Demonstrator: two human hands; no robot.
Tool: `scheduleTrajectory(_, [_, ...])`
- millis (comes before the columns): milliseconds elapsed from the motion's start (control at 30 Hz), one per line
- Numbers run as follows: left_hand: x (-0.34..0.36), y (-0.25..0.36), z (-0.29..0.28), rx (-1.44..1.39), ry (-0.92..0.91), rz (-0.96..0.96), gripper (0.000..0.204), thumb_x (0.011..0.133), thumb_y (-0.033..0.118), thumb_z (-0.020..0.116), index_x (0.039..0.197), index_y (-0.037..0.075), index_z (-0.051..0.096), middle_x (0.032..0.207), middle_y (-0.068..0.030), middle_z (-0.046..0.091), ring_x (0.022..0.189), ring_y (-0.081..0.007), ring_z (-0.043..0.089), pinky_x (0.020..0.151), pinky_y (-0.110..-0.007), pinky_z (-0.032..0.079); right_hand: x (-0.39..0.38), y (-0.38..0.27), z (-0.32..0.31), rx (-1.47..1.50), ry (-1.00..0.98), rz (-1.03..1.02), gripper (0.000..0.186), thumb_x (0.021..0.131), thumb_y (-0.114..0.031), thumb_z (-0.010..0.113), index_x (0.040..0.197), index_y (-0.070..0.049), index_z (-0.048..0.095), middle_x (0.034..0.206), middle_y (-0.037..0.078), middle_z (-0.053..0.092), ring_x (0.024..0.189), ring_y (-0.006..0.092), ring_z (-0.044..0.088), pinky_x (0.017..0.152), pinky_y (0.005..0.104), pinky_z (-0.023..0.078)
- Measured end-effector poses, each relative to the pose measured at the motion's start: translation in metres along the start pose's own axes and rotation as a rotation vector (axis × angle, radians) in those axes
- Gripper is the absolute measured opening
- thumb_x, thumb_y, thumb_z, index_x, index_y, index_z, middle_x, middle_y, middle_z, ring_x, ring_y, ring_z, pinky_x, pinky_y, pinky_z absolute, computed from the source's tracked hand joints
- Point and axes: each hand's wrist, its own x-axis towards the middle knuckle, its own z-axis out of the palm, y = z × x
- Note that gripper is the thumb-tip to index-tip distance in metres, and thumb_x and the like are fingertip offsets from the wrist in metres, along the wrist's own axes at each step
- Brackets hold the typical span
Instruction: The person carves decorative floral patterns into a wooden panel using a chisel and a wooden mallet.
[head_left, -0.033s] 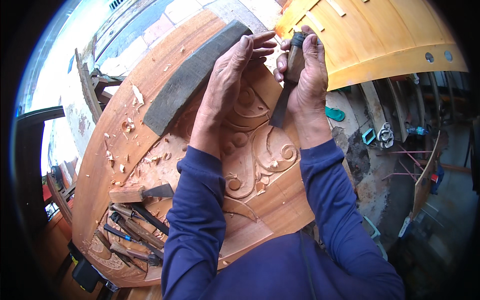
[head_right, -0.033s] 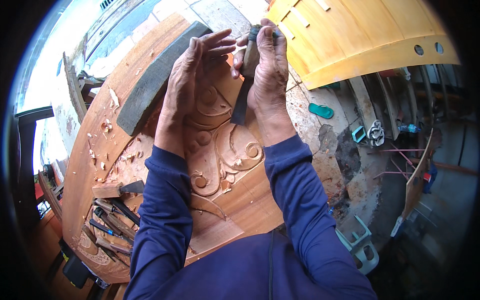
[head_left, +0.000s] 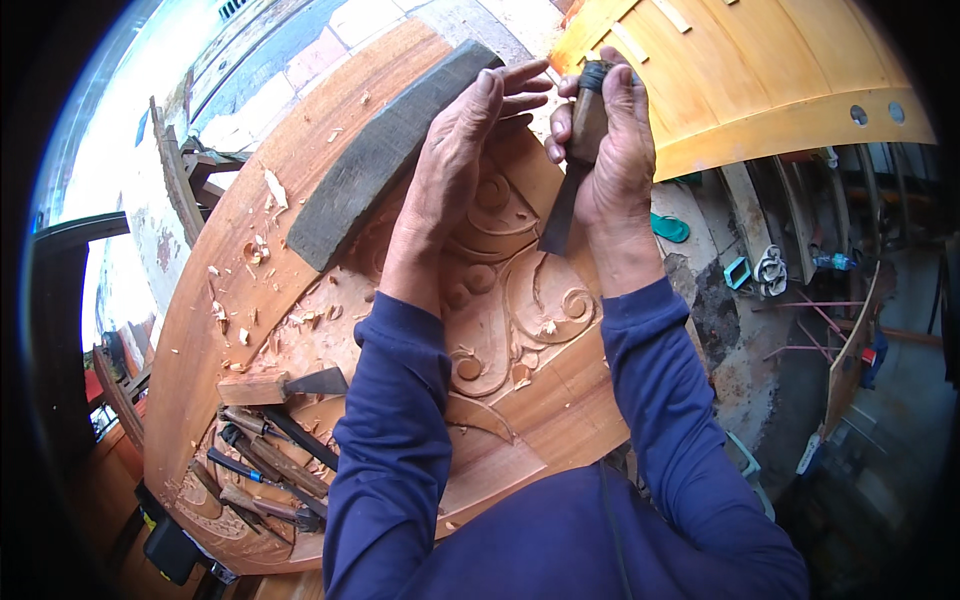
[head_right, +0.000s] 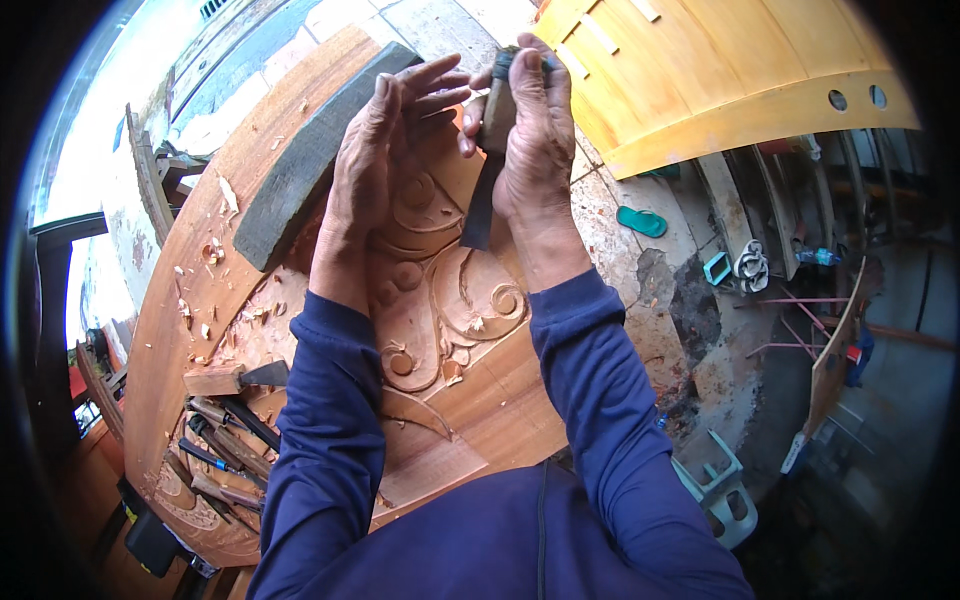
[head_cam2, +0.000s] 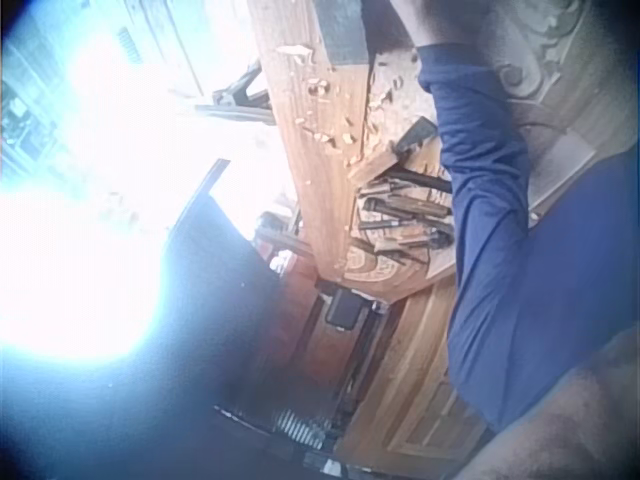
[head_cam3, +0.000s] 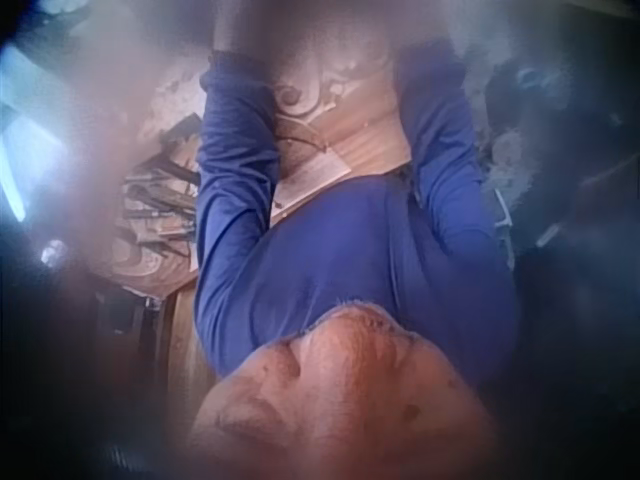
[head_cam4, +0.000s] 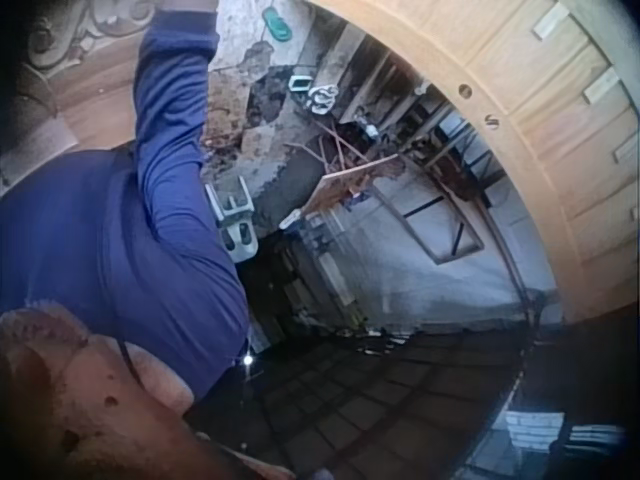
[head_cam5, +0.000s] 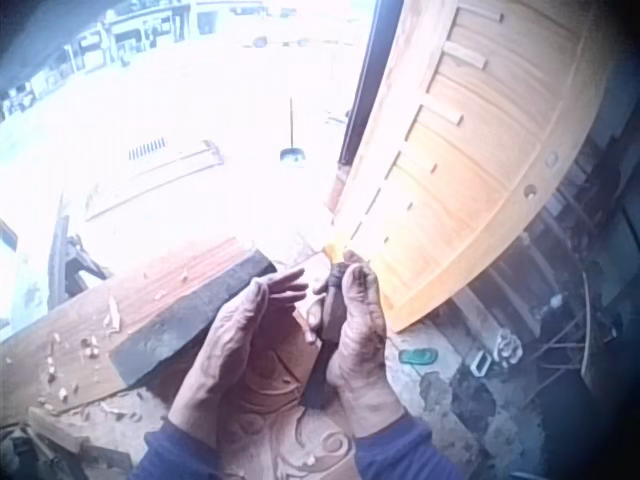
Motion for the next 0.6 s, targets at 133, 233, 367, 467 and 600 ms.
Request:
scheduleTrajectory(133, [0.000, 0.007, 0.006, -0.164, 0.063, -0.020, 0.073, 0.110, 0.059, 0.038, 0.152, -0.001, 0.050, 0.136, -0.0129, 0.066, 0.091, -0.0115, 0.062, 0.085, -0.027, 0.054, 0.001, 0.011, 0.015, -0.075, -0.064, 0.094, 0.042, 0.108, -0.034, 0.060, 0.138, -0.009, 0.046, 0.091, 0.006, 0.063, 0.062, 0.0139, 0.063, 0.048, 0.0281, 0.049])
scheduleTrajectory(233, [0.008, 0.005, 0.010, -0.150, 0.046, -0.015, 0.071, 0.110, 0.059, 0.039, 0.156, 0.004, 0.047, 0.132, -0.0079, 0.066, 0.077, -0.0046, 0.054, 0.066, -0.020, 0.050, -0.004, 0.017, 0.020, -0.128, -0.035, 0.040, 0.035, 0.110, -0.029, 0.056, 0.137, -0.008, 0.046, 0.084, 0.003, 0.062, 0.059, 0.0091, 0.058, 0.049, 0.0246, 0.045])
scheduleTrajectory(367, [0.013, 0.001, 0.005, -0.107, 0.014, -0.032, 0.059, 0.111, 0.051, 0.045, 0.149, 0.007, 0.056, 0.114, -0.0015, 0.070, 0.070, -0.0019, 0.053, 0.060, -0.018, 0.046, -0.005, 0.027, 0.020, -0.145, -0.024, -0.092, 0.029, 0.112, -0.028, 0.052, 0.134, -0.009, 0.047, 0.080, 0.000, 0.059, 0.058, 0.0065, 0.050, 0.053, 0.0233, 0.043])
scheduleTrajectory(467, [0.015, -0.001, 0.012, -0.047, 0.027, 0.008, 0.048, 0.112, 0.042, 0.050, 0.142, 0.007, 0.063, 0.106, 0.0000, 0.071, 0.070, -0.0011, 0.054, 0.060, -0.017, 0.045, -0.007, 0.028, 0.015, -0.117, -0.018, -0.100, 0.028, 0.112, -0.028, 0.053, 0.132, -0.009, 0.048, 0.084, 0.000, 0.060, 0.063, 0.0064, 0.053, 0.055, 0.0232, 0.045])
scheduleTrajectory(600, [0.017, -0.012, 0.025, 0.084, 0.110, 0.123, 0.039, 0.111, 0.034, 0.055, 0.139, 0.010, 0.065, 0.101, 0.0018, 0.072, 0.074, -0.0001, 0.055, 0.062, -0.017, 0.044, -0.005, 0.031, 0.013, -0.391, 0.049, -0.283, 0.027, 0.112, -0.026, 0.053, 0.130, -0.006, 0.050, 0.109, 0.005, 0.064, 0.098, 0.0096, 0.061, 0.084, 0.0235, 0.053])
